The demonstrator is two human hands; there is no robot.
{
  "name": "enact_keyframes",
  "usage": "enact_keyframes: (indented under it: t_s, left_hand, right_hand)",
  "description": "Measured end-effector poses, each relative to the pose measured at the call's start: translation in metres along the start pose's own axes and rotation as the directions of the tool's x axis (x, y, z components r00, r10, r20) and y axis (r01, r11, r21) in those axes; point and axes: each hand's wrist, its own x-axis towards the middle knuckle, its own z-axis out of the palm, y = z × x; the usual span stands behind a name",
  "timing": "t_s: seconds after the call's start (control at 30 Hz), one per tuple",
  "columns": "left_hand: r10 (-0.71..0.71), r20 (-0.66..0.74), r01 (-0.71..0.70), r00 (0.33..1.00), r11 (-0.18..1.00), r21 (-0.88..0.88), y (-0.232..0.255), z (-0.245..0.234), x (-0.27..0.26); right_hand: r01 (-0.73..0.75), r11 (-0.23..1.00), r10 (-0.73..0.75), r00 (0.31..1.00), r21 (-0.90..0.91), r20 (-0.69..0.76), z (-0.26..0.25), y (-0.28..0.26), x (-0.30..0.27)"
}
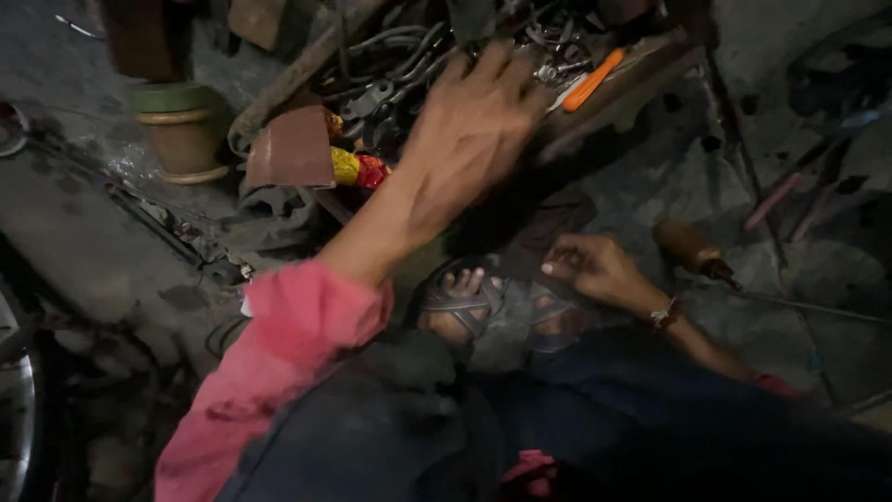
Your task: The person sits on the floor and manipulates a small metal part with both hands. They then open a wooden toolbox and search through various tools and hardware to find a specific item.
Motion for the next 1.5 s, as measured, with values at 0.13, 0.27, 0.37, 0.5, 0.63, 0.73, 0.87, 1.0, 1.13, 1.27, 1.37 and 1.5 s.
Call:
enact_keyframes:
  t_s: [0.13,0.27,0.37,0.5,0.63,0.73,0.87,1.0,1.13,1.27,1.37,1.5]
  left_hand:
    - [0.110,-0.093,-0.108,0.990,0.994,0.030,-0.009,0.012,0.018]
    - [0.085,0.193,-0.080,0.978,0.996,-0.031,-0.012,0.014,-0.016]
    - [0.042,0.046,-0.041,0.998,0.999,-0.019,-0.009,0.004,-0.042]
    - [0.031,0.160,-0.027,0.987,0.999,-0.031,-0.004,-0.027,-0.050]
    - [-0.065,0.181,0.100,0.981,0.976,-0.193,-0.003,-0.040,-0.040]
    - [-0.157,0.095,0.169,0.983,0.977,-0.131,0.001,-0.023,-0.027]
    - [-0.072,-0.113,0.051,0.991,0.983,-0.176,0.007,-0.010,-0.025]
    - [-0.152,0.072,0.168,0.986,0.924,-0.345,0.018,-0.021,-0.039]
    - [-0.176,0.233,0.257,0.956,0.887,-0.385,0.027,-0.036,-0.043]
    - [-0.357,0.076,0.340,0.931,0.772,-0.538,0.026,-0.036,-0.031]
    - [-0.419,-0.050,0.365,0.906,0.837,-0.408,0.023,-0.035,-0.018]
    - [-0.448,0.255,0.515,0.857,0.759,-0.399,0.024,-0.037,-0.014]
  right_hand:
    - [-0.041,0.998,0.042,0.999,-0.048,0.022,0.000,-0.008,-0.003]
    - [-0.095,0.988,0.088,0.994,0.123,0.062,-0.004,-0.007,-0.005]
    - [-0.055,0.995,0.050,0.997,0.087,0.052,-0.003,-0.004,-0.003]
    - [0.038,0.985,-0.044,0.998,0.171,0.033,-0.005,-0.004,-0.002]
    - [0.012,0.995,-0.014,1.000,0.100,0.023,-0.003,-0.003,-0.002]
    - [0.002,0.997,-0.006,0.999,0.082,0.040,-0.005,-0.003,-0.001]
    - [-0.014,0.999,0.013,0.999,0.034,0.029,-0.007,-0.007,0.000]
    - [-0.013,0.999,0.013,1.000,0.030,0.019,-0.004,-0.006,-0.002]
    - [0.017,0.993,-0.021,0.999,0.117,0.036,-0.004,-0.001,0.002]
    - [0.005,0.992,-0.009,1.000,0.127,0.030,-0.003,0.002,0.004]
    - [0.019,0.990,-0.024,0.999,0.140,0.032,-0.003,0.002,0.001]
    - [0.006,0.980,-0.016,0.999,0.200,0.048,-0.003,0.003,0.002]
